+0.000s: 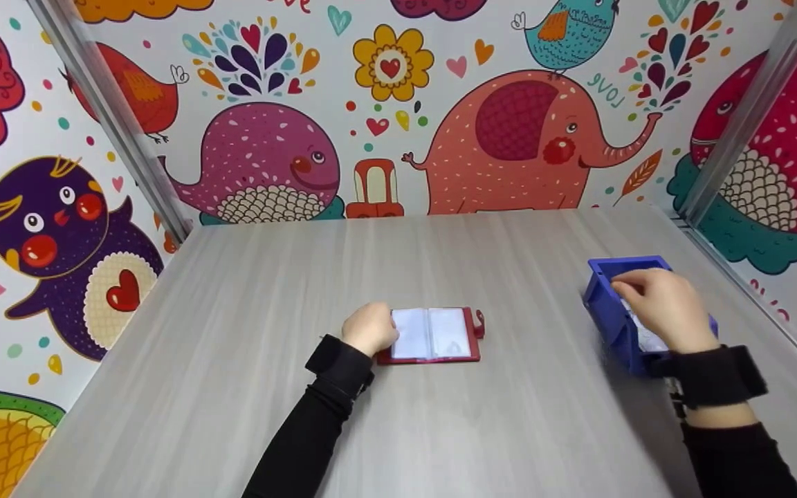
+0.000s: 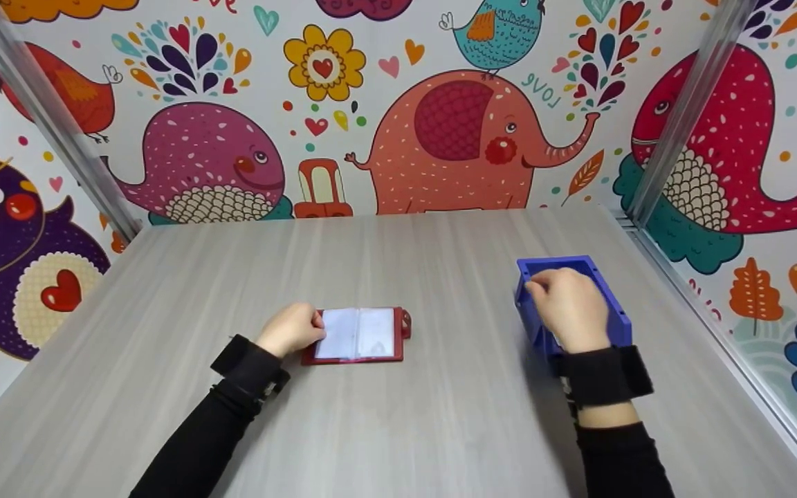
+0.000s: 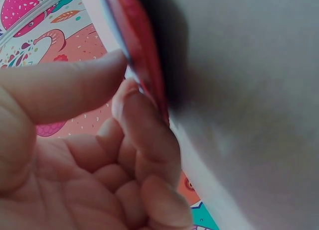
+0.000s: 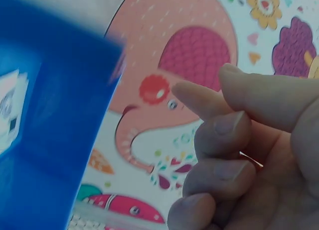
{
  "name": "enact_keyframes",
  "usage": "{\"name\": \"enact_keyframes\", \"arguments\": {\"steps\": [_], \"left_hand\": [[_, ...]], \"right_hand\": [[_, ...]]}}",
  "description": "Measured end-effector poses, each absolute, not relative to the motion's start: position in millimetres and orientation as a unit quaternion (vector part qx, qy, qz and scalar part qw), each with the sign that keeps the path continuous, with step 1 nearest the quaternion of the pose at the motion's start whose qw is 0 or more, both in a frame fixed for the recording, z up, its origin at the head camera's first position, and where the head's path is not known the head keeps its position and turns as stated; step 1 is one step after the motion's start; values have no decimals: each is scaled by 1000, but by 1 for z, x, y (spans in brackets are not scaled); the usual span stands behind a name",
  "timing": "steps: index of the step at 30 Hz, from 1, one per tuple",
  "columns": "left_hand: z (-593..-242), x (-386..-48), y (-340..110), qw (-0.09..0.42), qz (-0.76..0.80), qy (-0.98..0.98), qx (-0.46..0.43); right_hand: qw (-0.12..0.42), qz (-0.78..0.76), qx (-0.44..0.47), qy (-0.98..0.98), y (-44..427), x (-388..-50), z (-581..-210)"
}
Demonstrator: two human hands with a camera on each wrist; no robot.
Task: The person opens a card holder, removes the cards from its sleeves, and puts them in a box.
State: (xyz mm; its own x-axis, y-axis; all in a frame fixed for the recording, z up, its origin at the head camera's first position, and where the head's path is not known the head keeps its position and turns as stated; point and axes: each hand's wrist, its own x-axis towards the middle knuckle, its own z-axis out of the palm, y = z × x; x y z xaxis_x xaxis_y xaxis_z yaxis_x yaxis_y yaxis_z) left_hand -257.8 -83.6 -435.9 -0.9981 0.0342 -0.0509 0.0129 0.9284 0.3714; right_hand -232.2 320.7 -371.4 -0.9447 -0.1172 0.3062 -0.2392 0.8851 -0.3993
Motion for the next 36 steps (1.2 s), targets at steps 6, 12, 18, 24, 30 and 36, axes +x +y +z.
{"name": "enact_keyframes", "arguments": {"steps": [6, 12, 18, 24, 30, 36], "left_hand": [[-436, -258, -83, 30, 189, 981, 12], [-435, -258, -82, 36, 186, 982, 7], [-436, -259, -83, 42, 184, 982, -3], [-436, -259, -83, 31, 180, 983, 6], [-436, -257, -83, 23, 179, 984, 11], [-437, -259, -83, 31, 177, 984, 7]], "right_hand": [[114, 233, 101, -960, 293, -235, -369], [131, 232, 136, -954, 270, -238, -370], [148, 229, 162, -948, 250, -244, -377], [165, 211, 180, -947, 228, -250, -387], [146, 215, 179, -949, 209, -254, -393], [130, 219, 188, -949, 193, -259, -399]]}}
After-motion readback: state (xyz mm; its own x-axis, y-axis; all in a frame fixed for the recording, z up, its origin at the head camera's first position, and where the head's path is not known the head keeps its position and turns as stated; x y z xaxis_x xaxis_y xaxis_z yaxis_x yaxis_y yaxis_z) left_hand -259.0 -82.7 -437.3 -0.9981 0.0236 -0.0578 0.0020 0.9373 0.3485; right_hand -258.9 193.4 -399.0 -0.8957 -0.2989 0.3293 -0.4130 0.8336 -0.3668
